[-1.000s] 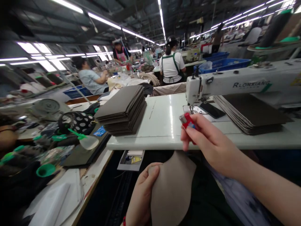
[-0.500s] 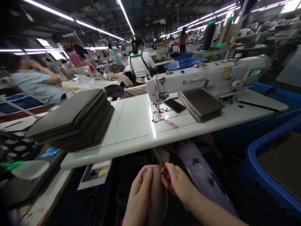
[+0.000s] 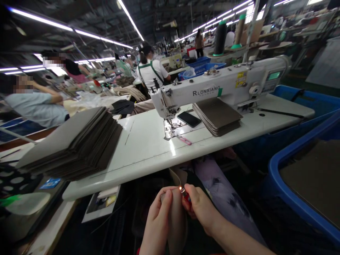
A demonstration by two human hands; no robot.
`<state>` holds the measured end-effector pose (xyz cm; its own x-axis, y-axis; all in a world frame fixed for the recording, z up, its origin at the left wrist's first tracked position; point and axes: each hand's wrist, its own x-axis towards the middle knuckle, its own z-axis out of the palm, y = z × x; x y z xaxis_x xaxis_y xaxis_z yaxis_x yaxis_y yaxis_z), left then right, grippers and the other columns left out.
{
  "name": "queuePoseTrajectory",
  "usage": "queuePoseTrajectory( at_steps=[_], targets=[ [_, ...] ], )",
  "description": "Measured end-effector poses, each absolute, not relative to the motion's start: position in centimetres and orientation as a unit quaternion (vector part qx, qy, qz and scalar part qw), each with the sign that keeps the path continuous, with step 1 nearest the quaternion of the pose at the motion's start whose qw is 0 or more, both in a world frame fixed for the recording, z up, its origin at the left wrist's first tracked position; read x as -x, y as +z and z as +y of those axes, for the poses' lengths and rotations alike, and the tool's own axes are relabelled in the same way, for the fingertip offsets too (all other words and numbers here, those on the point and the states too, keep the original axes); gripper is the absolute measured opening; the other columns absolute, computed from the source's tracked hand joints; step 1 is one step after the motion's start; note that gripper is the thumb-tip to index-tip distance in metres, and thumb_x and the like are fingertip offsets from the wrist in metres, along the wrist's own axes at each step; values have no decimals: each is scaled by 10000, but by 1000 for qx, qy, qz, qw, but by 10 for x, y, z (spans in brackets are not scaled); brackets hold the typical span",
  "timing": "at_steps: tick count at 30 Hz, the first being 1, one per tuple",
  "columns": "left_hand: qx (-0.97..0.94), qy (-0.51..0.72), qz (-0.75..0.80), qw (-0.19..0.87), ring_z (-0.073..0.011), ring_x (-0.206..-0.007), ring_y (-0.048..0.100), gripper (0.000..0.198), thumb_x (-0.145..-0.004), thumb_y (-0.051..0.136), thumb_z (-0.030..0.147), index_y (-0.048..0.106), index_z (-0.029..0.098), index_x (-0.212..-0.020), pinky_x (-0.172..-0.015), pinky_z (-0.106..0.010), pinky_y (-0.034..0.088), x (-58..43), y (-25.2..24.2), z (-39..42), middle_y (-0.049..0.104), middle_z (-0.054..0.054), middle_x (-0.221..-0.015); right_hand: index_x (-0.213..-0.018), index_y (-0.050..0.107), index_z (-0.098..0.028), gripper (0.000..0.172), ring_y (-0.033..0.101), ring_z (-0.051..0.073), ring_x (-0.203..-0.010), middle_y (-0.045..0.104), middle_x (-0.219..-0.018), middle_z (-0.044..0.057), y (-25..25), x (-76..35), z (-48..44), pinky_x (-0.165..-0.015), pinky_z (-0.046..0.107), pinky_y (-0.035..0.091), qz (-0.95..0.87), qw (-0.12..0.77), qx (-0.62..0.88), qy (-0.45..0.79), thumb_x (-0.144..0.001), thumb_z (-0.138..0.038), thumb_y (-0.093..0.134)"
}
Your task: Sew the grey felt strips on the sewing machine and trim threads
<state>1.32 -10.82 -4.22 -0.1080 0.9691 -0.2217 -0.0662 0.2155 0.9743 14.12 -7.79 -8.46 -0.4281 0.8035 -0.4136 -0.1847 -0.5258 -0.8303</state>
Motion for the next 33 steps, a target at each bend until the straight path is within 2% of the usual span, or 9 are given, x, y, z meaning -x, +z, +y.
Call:
queuePoseTrajectory(
  at_steps=[12, 24, 28, 33],
  targets=[
    [-394, 494, 559, 537, -180, -768, 588, 296, -956, 463, 409, 625, 163, -925, -731, -266, 477, -24, -38, -110, 651, -45, -827, -533, 389, -189, 529, 161, 56, -397, 257, -453, -73, -84, -145, -77, -409, 221, 83, -340, 318, 424, 777, -911, -551, 310],
    [-400, 489, 550, 547, -203, -855, 600, 309, -970, 447, 399, 637, 155, -962, -793, -279, 469, -23, -43, -112, 646, -55, -820, -526, 383, -191, 537, 146, 53, -386, 247, -442, -76, -86, -145, -79, -404, 228, 69, -332, 320, 416, 784, -914, -555, 308],
    [-400, 482, 556, 546, -184, -792, 598, 323, -967, 448, 408, 647, 155, -966, -790, -279, 470, -21, -44, -113, 659, -58, -838, -530, 387, -189, 536, 151, 54, -392, 250, -451, -73, -87, -144, -79, -409, 229, 72, -333, 316, 416, 785, -918, -552, 311],
    [-390, 478, 578, 533, -188, -837, 616, 285, -937, 505, 403, 669, 169, -954, -758, -241, 467, -17, -40, -111, 685, -52, -899, -529, 389, -187, 574, 159, 59, -400, 253, -460, -68, -85, -144, -79, -416, 238, 87, -338, 317, 415, 783, -926, -591, 295]
  ],
)
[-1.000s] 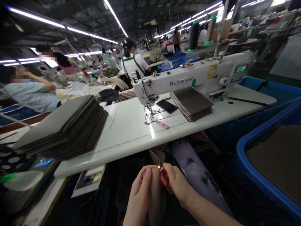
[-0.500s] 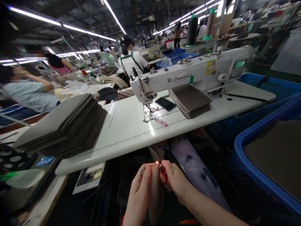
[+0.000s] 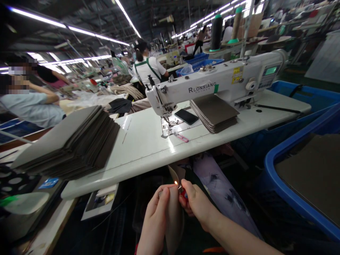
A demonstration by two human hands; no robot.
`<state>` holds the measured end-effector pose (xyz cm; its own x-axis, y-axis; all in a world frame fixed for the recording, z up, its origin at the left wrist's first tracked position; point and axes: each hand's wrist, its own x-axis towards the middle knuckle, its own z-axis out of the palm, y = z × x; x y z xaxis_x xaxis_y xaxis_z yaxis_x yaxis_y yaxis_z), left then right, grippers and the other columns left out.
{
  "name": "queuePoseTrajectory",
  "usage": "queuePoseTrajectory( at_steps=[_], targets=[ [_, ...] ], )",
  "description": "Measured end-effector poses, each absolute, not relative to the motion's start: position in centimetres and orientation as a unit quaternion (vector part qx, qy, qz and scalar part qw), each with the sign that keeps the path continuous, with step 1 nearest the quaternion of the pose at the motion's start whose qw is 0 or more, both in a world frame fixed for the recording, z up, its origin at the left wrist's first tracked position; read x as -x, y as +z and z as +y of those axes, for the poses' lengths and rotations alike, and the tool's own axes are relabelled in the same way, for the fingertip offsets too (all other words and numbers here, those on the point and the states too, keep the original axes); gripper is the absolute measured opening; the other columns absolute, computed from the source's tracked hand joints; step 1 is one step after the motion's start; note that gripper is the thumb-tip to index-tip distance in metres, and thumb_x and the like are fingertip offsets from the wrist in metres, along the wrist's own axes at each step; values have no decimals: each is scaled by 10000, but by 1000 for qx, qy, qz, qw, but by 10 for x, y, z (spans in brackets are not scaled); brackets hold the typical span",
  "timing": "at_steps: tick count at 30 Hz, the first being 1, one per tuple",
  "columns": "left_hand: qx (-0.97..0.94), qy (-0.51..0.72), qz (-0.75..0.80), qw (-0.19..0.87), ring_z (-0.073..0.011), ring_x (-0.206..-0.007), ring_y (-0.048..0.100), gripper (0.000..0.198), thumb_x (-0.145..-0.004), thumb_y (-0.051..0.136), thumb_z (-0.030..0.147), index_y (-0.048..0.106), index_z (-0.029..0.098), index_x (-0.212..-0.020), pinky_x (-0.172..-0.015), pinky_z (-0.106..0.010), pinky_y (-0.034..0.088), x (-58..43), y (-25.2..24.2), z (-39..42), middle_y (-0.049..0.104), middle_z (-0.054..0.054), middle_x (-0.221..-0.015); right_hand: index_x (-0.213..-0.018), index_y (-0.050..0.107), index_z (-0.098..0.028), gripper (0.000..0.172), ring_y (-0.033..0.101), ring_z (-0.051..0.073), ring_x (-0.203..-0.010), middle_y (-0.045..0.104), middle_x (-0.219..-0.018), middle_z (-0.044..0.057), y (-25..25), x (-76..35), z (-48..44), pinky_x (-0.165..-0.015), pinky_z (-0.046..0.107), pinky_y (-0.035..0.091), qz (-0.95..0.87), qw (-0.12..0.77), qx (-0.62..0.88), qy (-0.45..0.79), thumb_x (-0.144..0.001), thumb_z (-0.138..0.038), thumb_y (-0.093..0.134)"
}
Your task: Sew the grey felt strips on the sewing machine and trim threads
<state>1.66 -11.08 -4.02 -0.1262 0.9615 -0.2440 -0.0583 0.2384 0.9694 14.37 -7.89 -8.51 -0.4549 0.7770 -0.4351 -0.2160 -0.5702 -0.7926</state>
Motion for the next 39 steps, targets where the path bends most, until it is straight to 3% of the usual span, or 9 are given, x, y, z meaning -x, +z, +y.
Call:
queuePoseTrajectory(
  at_steps=[4, 7, 10, 24, 33, 39],
  targets=[
    [-375, 468, 604, 525, -182, -818, 611, 275, -913, 538, 413, 680, 181, -952, -735, -224, 462, -11, -35, -110, 687, -32, -890, -594, 440, -180, 602, 229, 73, -451, 286, -501, -59, -77, -150, -74, -446, 239, 155, -371, 361, 388, 762, -934, -634, 238],
    [-376, 465, 610, 520, -186, -895, 606, 265, -918, 530, 411, 681, 199, -969, -796, -221, 444, -7, -36, -111, 683, -20, -941, -702, 457, -185, 419, 280, 74, -526, 338, -599, -64, -70, -154, -68, -485, 226, 216, -421, 392, 401, 713, -881, -559, 513],
    [-377, 465, 607, 523, -186, -921, 605, 262, -922, 527, 411, 679, 208, -990, -821, -224, 435, -5, -39, -113, 680, -16, -974, -744, 437, -195, 361, 312, 80, -593, 365, -662, -65, -66, -154, -65, -535, 217, 273, -446, 384, 428, 686, -806, -459, 675],
    [-322, 483, 585, 567, -168, -827, 583, 298, -884, 582, 436, 702, 179, -974, -748, -223, 456, -7, -40, -115, 671, -31, -926, -752, 437, -190, 256, 345, 91, -674, 393, -718, -60, -68, -149, -72, -640, 214, 324, -436, 398, 378, 713, -817, -284, 665],
    [-345, 479, 575, 567, -168, -838, 610, 290, -911, 561, 400, 690, 194, -1070, -757, -223, 453, -5, -40, -117, 685, -26, -954, -789, 412, -208, 238, 297, 86, -602, 342, -682, -64, -68, -145, -74, -537, 215, 279, -361, 388, 374, 761, -832, -298, 628],
    [-382, 475, 576, 545, -160, -850, 597, 265, -922, 552, 380, 690, 201, -1060, -769, -213, 442, -3, -41, -115, 685, -16, -942, -769, 402, -204, 272, 293, 87, -615, 337, -688, -61, -64, -142, -74, -548, 213, 287, -357, 389, 377, 761, -822, -312, 646]
  ],
)
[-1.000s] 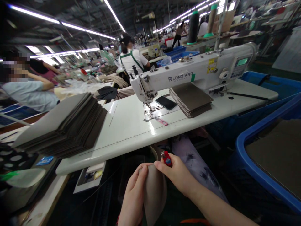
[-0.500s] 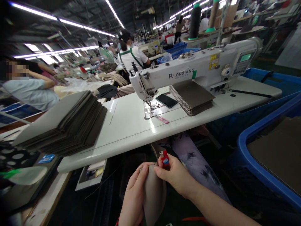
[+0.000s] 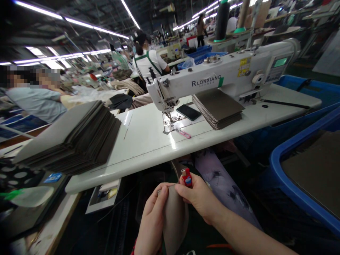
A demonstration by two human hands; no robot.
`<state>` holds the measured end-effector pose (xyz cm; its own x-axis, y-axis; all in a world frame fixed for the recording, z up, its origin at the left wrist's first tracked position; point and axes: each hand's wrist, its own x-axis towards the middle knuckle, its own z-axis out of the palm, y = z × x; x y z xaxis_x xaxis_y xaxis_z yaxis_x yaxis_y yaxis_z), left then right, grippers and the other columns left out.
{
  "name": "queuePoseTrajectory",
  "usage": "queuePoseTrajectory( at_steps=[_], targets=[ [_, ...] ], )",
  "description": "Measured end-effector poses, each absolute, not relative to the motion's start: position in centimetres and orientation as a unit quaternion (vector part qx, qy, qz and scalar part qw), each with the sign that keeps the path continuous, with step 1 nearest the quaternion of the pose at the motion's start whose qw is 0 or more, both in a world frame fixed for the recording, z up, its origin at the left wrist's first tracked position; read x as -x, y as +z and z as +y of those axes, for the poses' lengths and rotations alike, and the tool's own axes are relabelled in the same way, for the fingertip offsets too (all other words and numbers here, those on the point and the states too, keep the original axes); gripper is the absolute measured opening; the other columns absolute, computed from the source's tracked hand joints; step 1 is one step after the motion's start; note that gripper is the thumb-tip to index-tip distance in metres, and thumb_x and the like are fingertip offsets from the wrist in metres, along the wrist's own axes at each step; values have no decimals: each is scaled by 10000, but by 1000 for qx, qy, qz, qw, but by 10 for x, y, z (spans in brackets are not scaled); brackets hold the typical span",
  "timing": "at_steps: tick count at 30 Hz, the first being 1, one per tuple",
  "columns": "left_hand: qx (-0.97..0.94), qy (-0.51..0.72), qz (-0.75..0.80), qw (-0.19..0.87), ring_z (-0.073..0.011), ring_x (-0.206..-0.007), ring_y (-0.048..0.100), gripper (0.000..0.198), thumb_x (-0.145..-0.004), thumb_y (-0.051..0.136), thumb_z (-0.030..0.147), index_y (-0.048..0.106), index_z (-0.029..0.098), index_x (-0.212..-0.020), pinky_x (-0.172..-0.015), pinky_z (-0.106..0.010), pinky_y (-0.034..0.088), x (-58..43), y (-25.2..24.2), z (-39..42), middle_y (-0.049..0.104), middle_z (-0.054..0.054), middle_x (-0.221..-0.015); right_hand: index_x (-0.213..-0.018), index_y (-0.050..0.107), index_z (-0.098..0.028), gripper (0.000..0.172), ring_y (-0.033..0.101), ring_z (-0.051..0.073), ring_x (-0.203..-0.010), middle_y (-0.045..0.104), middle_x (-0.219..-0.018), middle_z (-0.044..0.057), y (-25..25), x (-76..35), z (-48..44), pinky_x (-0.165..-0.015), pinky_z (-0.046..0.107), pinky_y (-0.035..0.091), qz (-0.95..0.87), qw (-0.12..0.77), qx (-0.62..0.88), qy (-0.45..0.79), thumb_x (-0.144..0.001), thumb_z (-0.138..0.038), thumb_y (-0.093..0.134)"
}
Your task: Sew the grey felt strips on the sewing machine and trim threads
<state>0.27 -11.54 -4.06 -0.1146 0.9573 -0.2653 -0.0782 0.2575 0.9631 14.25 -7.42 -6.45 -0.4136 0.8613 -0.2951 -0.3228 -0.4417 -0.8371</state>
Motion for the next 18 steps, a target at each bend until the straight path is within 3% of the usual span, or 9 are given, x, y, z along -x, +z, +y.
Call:
queuePoseTrajectory(
  at_steps=[14, 18],
  targets=[
    [-219, 502, 539, 639, -132, -709, 562, 250, -855, 643, 392, 693, 161, -939, -650, -200, 458, -2, -38, -113, 660, -32, -855, -762, 416, -206, 229, 293, 84, -565, 323, -657, -69, -54, -147, -73, -513, 227, 257, -382, 391, 370, 752, -832, -299, 614],
    [-211, 506, 554, 626, -134, -754, 559, 250, -848, 654, 392, 693, 176, -967, -668, -187, 448, 4, -37, -112, 648, -22, -865, -984, 530, -225, 221, 395, 102, -605, 435, -710, -53, -44, -157, -63, -563, 236, 339, -491, 390, 417, 658, -822, -342, 624]
  ],
)
